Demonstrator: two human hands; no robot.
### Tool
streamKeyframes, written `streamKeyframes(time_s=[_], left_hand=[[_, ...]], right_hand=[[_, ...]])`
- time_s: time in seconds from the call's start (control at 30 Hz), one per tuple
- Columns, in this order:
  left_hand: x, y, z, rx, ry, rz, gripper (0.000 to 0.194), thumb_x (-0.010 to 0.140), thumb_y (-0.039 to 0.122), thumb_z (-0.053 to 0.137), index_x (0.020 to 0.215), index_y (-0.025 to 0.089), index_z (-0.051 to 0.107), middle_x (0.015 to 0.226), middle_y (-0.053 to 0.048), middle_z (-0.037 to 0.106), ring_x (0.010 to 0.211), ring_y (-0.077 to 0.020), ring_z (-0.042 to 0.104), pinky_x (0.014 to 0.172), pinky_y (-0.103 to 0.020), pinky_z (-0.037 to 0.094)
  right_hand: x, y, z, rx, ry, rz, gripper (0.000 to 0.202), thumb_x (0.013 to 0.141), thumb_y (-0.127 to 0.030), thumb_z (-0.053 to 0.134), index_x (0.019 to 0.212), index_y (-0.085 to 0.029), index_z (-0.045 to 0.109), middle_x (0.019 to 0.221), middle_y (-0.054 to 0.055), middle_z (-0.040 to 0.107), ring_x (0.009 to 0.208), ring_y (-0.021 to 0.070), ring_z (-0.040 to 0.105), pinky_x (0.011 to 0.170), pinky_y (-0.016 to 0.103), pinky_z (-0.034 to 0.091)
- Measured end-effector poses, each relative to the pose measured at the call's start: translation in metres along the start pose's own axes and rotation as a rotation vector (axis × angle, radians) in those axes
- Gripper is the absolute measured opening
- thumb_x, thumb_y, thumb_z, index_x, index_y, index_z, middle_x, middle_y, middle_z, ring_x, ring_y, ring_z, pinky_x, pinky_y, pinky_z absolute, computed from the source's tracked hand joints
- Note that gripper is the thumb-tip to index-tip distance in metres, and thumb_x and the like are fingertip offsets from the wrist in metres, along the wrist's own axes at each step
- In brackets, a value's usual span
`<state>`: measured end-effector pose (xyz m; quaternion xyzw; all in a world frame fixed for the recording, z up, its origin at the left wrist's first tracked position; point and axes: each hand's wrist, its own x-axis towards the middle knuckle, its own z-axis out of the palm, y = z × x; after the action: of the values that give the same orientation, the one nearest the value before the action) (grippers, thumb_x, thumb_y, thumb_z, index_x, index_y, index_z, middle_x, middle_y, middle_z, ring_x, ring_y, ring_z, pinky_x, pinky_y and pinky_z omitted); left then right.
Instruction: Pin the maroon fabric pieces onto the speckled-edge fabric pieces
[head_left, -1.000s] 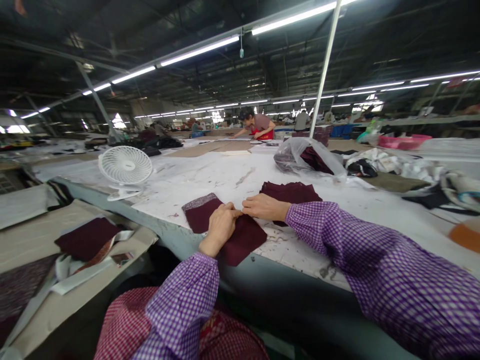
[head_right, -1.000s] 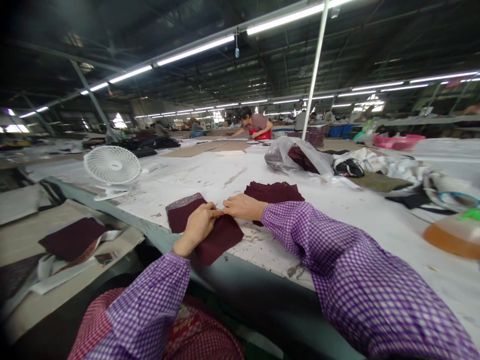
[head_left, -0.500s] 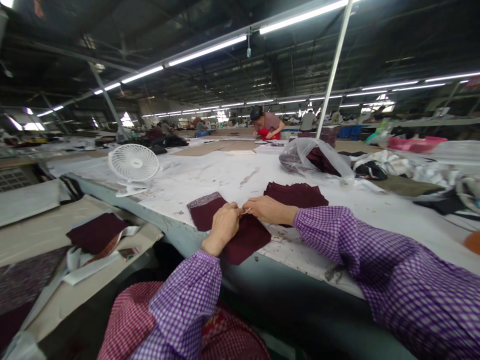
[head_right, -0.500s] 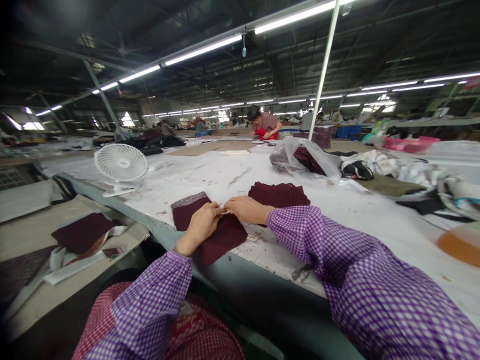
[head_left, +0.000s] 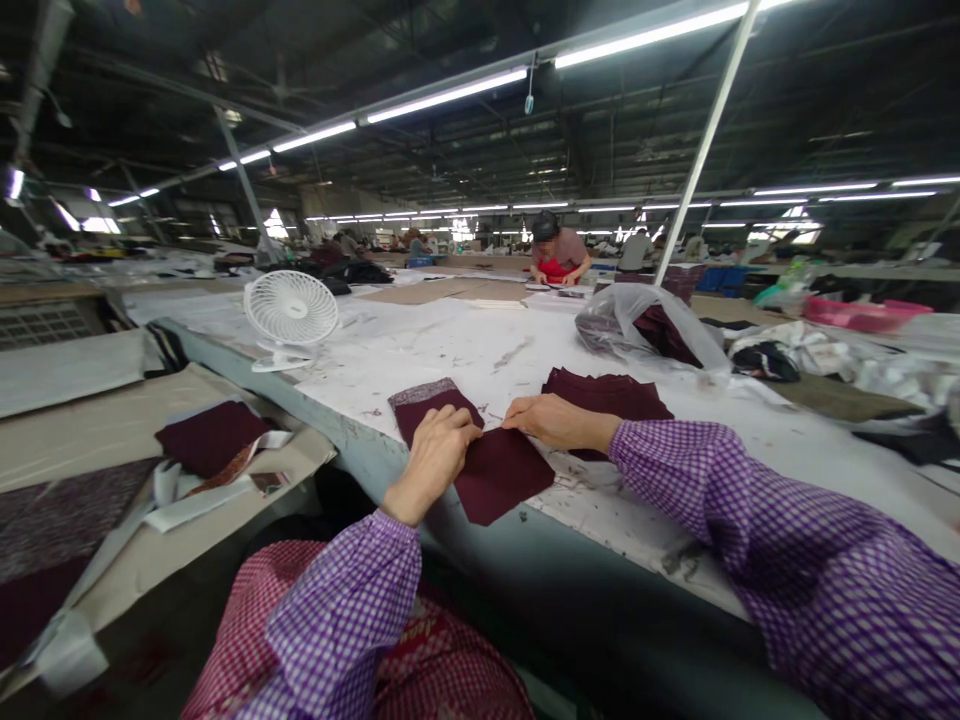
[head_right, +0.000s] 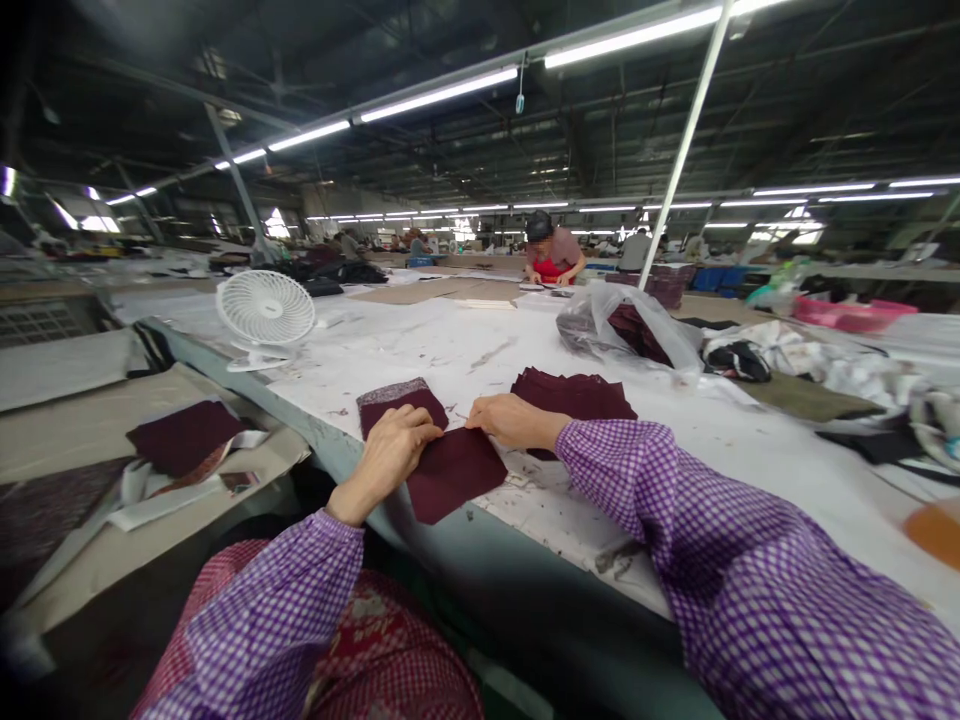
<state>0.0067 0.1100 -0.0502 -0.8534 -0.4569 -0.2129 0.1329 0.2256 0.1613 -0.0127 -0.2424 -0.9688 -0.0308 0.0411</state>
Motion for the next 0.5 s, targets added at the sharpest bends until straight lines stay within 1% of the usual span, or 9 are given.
streamKeyframes(time_s=[0.13,0.23,0.3,0.4,0.5], left_hand=[[0.001,0.001,-0.001,0.034,0.011,0.037,0.031,0.094,0.022,0.038,0.089,0.022,0.068,0.088,-0.005,0.061,0.084,-0.0201,0.047,0.071,-0.036,0.032],[0.001,-0.002,-0.001,0.021,-0.008,0.053,0.031,0.094,0.023,0.038,0.090,0.023,0.068,0.087,-0.005,0.061,0.085,-0.0203,0.047,0.072,-0.035,0.033],[-0.002,-0.006,0.000,-0.032,-0.014,0.019,0.029,0.094,0.023,0.039,0.094,0.022,0.068,0.088,-0.005,0.061,0.085,-0.0197,0.049,0.073,-0.034,0.035],[-0.008,-0.015,0.002,-0.149,-0.001,-0.076,0.025,0.093,0.024,0.041,0.095,0.021,0.066,0.090,-0.004,0.061,0.086,-0.0181,0.050,0.076,-0.031,0.038],[-0.014,-0.021,0.004,-0.193,0.019,-0.089,0.025,0.093,0.025,0.042,0.090,0.021,0.067,0.088,-0.004,0.061,0.087,-0.0179,0.051,0.077,-0.029,0.039]], right_hand=[[0.005,-0.007,-0.011,-0.118,-0.127,0.005,0.041,0.082,-0.002,0.043,0.115,-0.015,0.063,0.106,0.013,0.062,0.089,0.0188,0.060,0.076,0.027,0.045],[0.013,-0.017,-0.019,-0.213,-0.208,0.018,0.047,0.082,-0.003,0.043,0.123,-0.019,0.059,0.103,0.013,0.061,0.084,0.0187,0.061,0.072,0.027,0.044],[0.019,-0.023,-0.024,-0.274,-0.255,0.017,0.050,0.082,-0.003,0.043,0.126,-0.021,0.057,0.098,0.013,0.061,0.079,0.0181,0.061,0.068,0.026,0.043],[0.026,-0.027,-0.027,-0.329,-0.301,0.014,0.053,0.082,-0.005,0.043,0.130,-0.025,0.054,0.094,0.011,0.062,0.073,0.0166,0.060,0.064,0.025,0.041],[0.031,-0.028,-0.026,-0.369,-0.309,0.009,0.057,0.081,-0.006,0.044,0.133,-0.029,0.051,0.092,0.010,0.063,0.071,0.0164,0.059,0.062,0.025,0.039]])
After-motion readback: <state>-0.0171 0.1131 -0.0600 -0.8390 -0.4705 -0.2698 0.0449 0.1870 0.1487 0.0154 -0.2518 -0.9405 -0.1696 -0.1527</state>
